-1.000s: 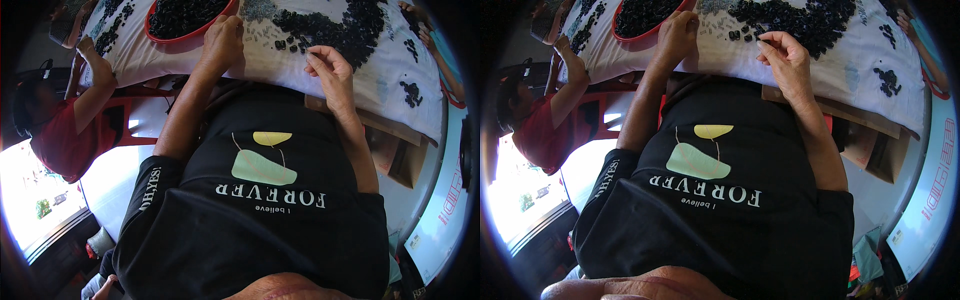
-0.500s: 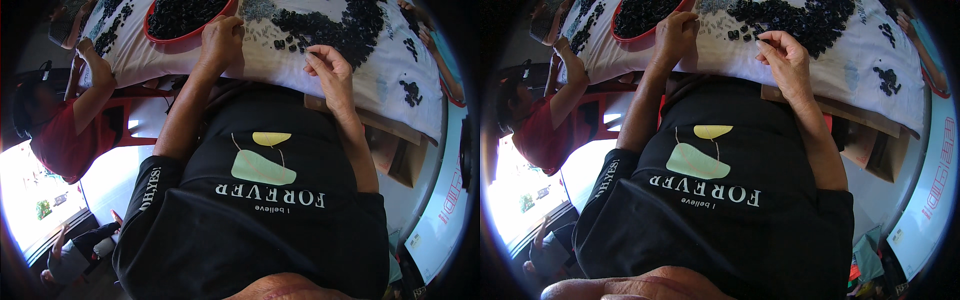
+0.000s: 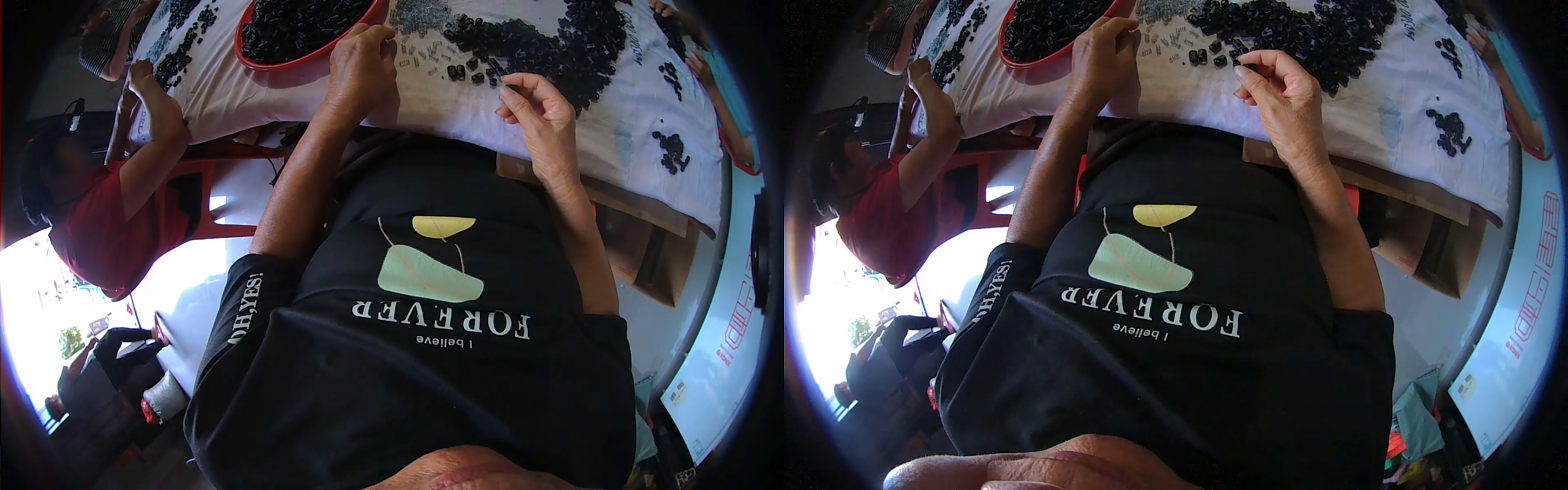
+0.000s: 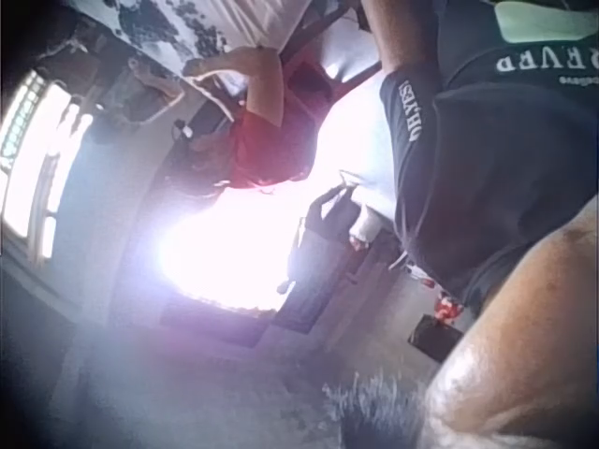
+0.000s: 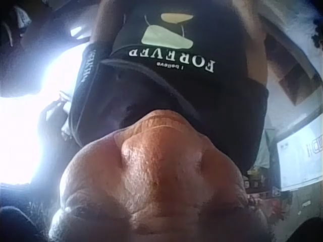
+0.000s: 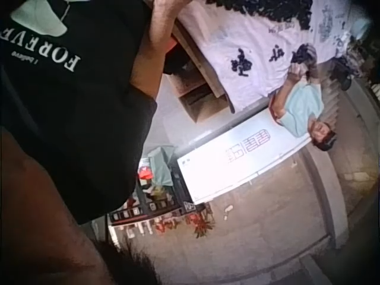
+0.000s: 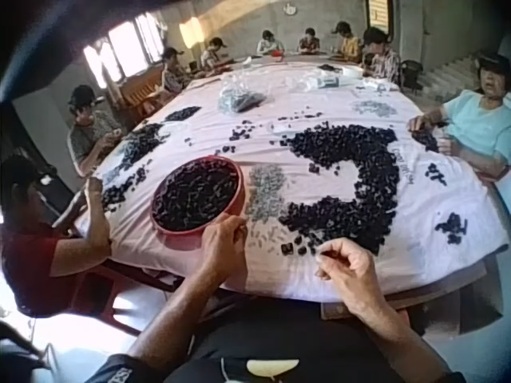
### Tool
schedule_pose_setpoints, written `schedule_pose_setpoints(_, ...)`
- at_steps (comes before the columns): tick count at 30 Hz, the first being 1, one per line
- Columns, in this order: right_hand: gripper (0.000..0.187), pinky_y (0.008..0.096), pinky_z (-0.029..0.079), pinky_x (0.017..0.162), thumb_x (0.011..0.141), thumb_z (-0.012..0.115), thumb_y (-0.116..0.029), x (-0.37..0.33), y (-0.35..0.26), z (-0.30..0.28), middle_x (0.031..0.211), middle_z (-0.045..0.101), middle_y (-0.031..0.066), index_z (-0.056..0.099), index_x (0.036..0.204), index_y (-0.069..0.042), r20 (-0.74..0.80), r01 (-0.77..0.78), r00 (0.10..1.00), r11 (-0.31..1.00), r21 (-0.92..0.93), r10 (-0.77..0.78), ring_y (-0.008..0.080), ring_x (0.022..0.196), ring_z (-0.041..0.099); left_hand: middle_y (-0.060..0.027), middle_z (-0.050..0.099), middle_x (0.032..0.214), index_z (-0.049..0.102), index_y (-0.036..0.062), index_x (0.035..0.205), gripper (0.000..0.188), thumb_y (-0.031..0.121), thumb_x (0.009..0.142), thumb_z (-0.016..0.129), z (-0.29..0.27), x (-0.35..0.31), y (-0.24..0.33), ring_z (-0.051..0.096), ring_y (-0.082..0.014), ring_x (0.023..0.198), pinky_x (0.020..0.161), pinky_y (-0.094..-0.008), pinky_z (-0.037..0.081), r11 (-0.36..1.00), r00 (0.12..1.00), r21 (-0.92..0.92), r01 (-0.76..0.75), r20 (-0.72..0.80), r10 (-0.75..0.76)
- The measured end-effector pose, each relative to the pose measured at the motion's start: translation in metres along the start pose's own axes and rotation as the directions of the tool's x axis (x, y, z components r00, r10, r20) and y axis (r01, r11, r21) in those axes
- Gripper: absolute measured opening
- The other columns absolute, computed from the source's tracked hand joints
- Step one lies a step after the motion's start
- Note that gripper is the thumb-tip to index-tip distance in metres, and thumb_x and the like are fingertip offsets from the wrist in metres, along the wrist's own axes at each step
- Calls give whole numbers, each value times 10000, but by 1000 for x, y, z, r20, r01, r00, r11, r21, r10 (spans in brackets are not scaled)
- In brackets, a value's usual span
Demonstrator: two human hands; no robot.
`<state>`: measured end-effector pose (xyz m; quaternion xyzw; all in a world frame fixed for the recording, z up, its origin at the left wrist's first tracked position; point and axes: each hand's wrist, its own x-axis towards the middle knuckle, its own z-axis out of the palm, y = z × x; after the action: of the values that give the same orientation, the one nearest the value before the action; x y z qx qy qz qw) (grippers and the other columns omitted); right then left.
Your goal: The person sorts small plastic parts by hand on a workspace table, inspecting them one by one.
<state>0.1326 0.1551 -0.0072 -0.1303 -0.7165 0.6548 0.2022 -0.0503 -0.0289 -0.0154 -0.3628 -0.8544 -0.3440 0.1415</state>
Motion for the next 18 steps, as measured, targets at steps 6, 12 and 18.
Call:
schedule_pose_setpoints(6,163,200,528,634,890,647,-81,0,0,0,856,650,35,635,1039,-15,3,3,1000,1000,-4,-3,72,718,634,-131,630,892,675,53,912,124,113,816,625,-3,0,1,624,-348,856,763,-419,486,1000,1000,8,4,27,-4)
schedule_pose_setpoints(12,162,198,527,636,891,645,-81,-1,-1,0,848,649,35,636,1038,-14,7,3,1000,1000,-5,-3,70,714,630,-150,655,871,662,45,906,117,101,814,619,-5,1,4,635,-349,848,748,-419,492,999,1000,-16,29,7,-29)
schedule_pose_setpoints(18,163,204,530,643,890,647,-87,-1,-1,0,844,650,33,639,1035,-13,4,8,1000,1000,-19,-8,73,716,629,-171,671,855,656,36,945,154,84,804,618,-4,3,6,657,-332,832,735,-396,511,993,998,-102,56,-21,-58)
